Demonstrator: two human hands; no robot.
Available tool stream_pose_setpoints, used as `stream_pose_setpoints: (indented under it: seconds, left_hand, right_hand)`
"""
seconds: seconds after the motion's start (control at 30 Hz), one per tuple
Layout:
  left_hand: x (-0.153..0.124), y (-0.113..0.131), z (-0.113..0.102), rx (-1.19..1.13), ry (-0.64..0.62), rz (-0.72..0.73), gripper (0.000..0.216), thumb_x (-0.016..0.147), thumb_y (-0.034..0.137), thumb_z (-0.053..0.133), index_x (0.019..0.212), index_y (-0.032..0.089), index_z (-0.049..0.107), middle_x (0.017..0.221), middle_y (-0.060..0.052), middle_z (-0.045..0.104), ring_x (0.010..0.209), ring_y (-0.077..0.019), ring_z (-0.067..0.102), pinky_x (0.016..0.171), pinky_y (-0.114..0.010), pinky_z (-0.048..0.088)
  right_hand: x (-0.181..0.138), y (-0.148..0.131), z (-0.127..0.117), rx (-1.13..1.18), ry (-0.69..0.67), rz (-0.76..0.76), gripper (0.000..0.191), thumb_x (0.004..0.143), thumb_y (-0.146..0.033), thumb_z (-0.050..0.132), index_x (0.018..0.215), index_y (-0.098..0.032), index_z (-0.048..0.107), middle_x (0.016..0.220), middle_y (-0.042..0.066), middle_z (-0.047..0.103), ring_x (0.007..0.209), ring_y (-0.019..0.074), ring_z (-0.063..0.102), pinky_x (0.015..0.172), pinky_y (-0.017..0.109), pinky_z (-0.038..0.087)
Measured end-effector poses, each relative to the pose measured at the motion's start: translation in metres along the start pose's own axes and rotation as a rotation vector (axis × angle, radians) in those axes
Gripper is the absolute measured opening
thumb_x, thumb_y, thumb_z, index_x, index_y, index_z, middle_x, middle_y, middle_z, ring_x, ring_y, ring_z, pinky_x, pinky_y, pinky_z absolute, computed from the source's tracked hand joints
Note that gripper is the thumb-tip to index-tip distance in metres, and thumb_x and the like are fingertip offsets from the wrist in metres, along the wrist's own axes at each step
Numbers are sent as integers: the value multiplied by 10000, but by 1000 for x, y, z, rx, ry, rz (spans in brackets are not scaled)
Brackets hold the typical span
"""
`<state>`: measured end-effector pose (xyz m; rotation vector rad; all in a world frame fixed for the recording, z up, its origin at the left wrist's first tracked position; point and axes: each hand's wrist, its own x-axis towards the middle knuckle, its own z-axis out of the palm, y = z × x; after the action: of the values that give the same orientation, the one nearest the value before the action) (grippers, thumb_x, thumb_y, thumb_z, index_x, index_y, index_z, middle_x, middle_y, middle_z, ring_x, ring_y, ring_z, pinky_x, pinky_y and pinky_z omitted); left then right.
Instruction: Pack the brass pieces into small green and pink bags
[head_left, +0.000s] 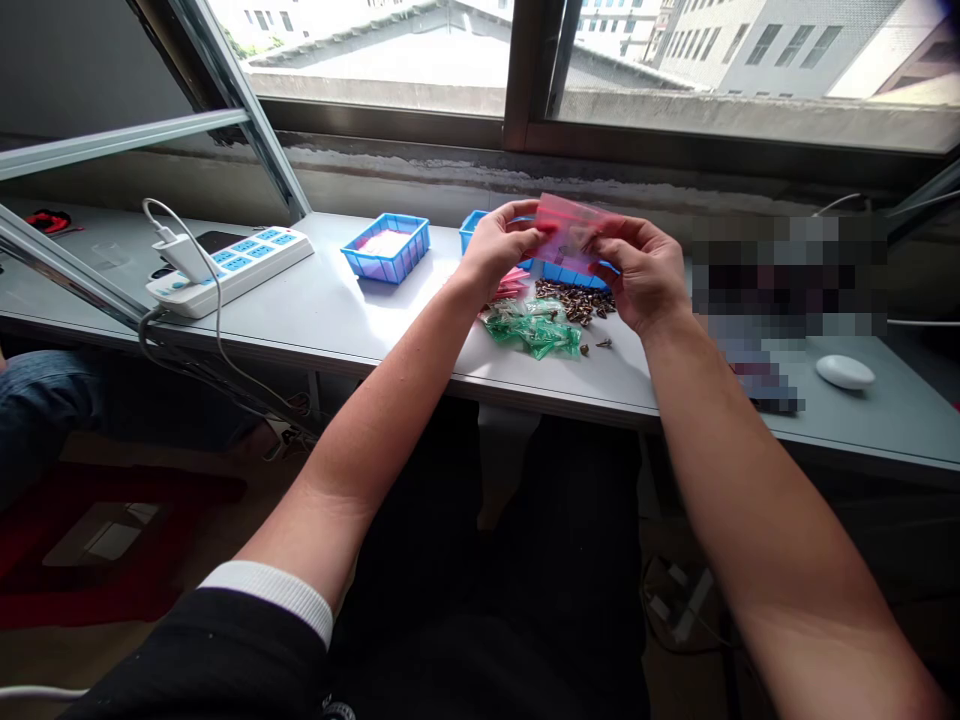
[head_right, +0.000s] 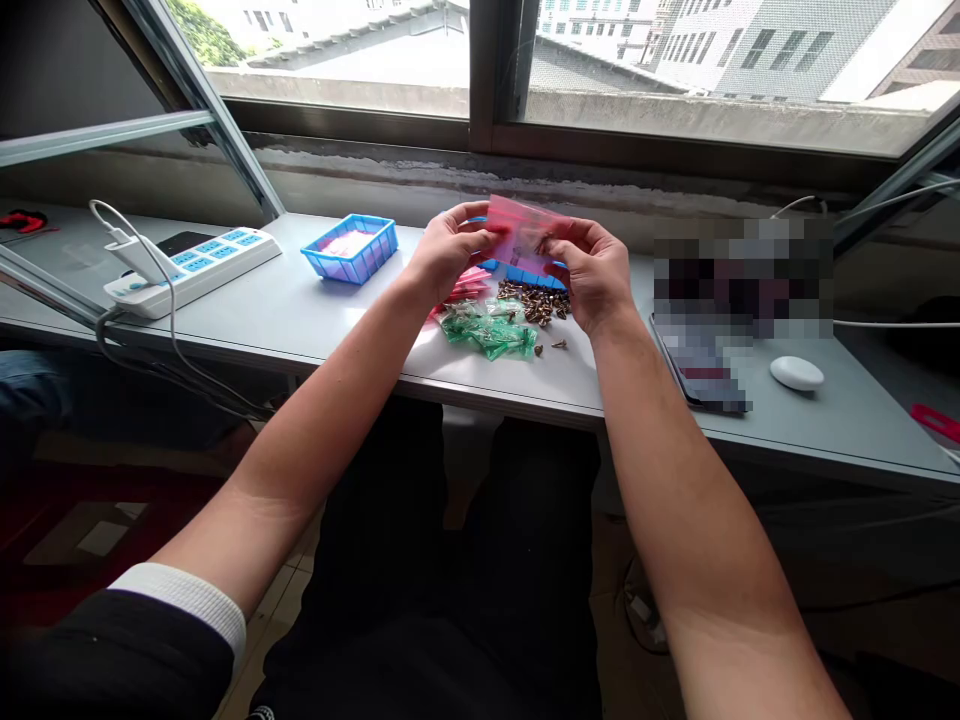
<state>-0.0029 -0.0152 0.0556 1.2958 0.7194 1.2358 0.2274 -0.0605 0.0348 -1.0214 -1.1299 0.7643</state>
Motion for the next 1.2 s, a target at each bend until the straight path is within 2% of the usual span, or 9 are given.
stream_pose_setpoints:
  seconds: [0.13, 0.27, 0.4, 0.57, 0.7, 0.87, 0.93, 1.03, 1.2]
  left_hand:
    - [5, -6, -5, 102, -8, 60, 135, 1092, 121, 810, 1173, 174, 903, 1402, -112, 960, 1478, -304, 877, 1354, -458, 672]
    - [5, -3, -5, 80, 0, 9, 276, 1033, 98, 719, 1196, 191, 921, 1312, -88, 958, 1375, -264, 896, 1269, -394, 710]
    - [3, 3, -3, 32, -17, -34, 263, 996, 200, 706, 1142, 173, 924, 1232, -127, 948, 1398, -324, 908, 1238, -418, 743]
    - [-1, 5, -1, 25, -27, -29, 132, 1056, 258, 749, 1064, 180, 855, 1291, -130, 939, 1425, -299, 906, 1301, -428, 719]
    - [-5, 7, -1, -4, -76, 9, 128, 1066, 292, 821, 1116, 186, 874, 1316, -117, 951, 1416, -274, 902, 1332, -427, 710]
    - [-4, 10, -6, -57, -97, -10, 512, 1123, 692, 872, 925, 220, 883, 1275, -158, 980, 1488, -390, 883, 1279, -483, 745]
    - [-2, 7, -7, -8, -74, 15, 425, 1109, 598, 936, 942, 207, 905, 1282, -137, 982, 1476, -368, 892, 1310, -492, 721]
    - [2, 0, -6, 62, -57, 49, 127, 1038, 297, 983, 1096, 186, 957, 1330, -115, 982, 1402, -309, 921, 1344, -497, 694]
    - [1, -2, -4, 109, -42, 56, 284, 954, 116, 929, 1231, 163, 972, 1386, -153, 980, 1353, -309, 925, 1354, -514, 693]
  right_hand:
    - [9, 7, -1, -62, 21, -77, 241, 889, -280, 1046, 962, -349, 828, 1289, 32, 918, 1342, 320, 903, 1117, 523, 833]
    - [14, 12, -1, -63, 17, -110, 287, 880, -257, 1104, 917, -328, 829, 1481, 21, 875, 1489, 340, 867, 1154, 540, 833]
    - [10, 10, 2, -60, 57, -110, 238, 894, -211, 1050, 892, -322, 839, 1560, 29, 842, 1574, 334, 819, 1171, 503, 839]
    - [1, 0, 3, 11, 84, -4, 170, 1040, -378, 947, 1003, -320, 791, 1339, 53, 872, 1297, 276, 908, 926, 414, 872]
    - [-2, -7, 2, 106, 105, 105, 385, 995, -570, 1021, 1101, -352, 722, 1183, 34, 863, 1111, 273, 921, 699, 372, 831]
    - [-7, -16, 4, 98, 64, 184, 424, 930, -490, 1077, 1115, -352, 721, 1122, 22, 860, 1054, 262, 922, 747, 367, 837]
    - [-9, -18, 5, 84, 41, 203, 379, 956, -490, 1049, 1110, -348, 733, 1133, 31, 868, 1093, 276, 931, 786, 379, 845]
    - [-10, -16, 6, 77, 8, 200, 346, 941, -450, 1051, 1094, -344, 759, 1197, 42, 905, 1146, 279, 934, 864, 398, 859]
    - [-6, -5, 5, 11, -27, 106, 394, 851, -360, 1100, 1086, -345, 785, 1246, 44, 934, 1208, 297, 938, 996, 459, 864]
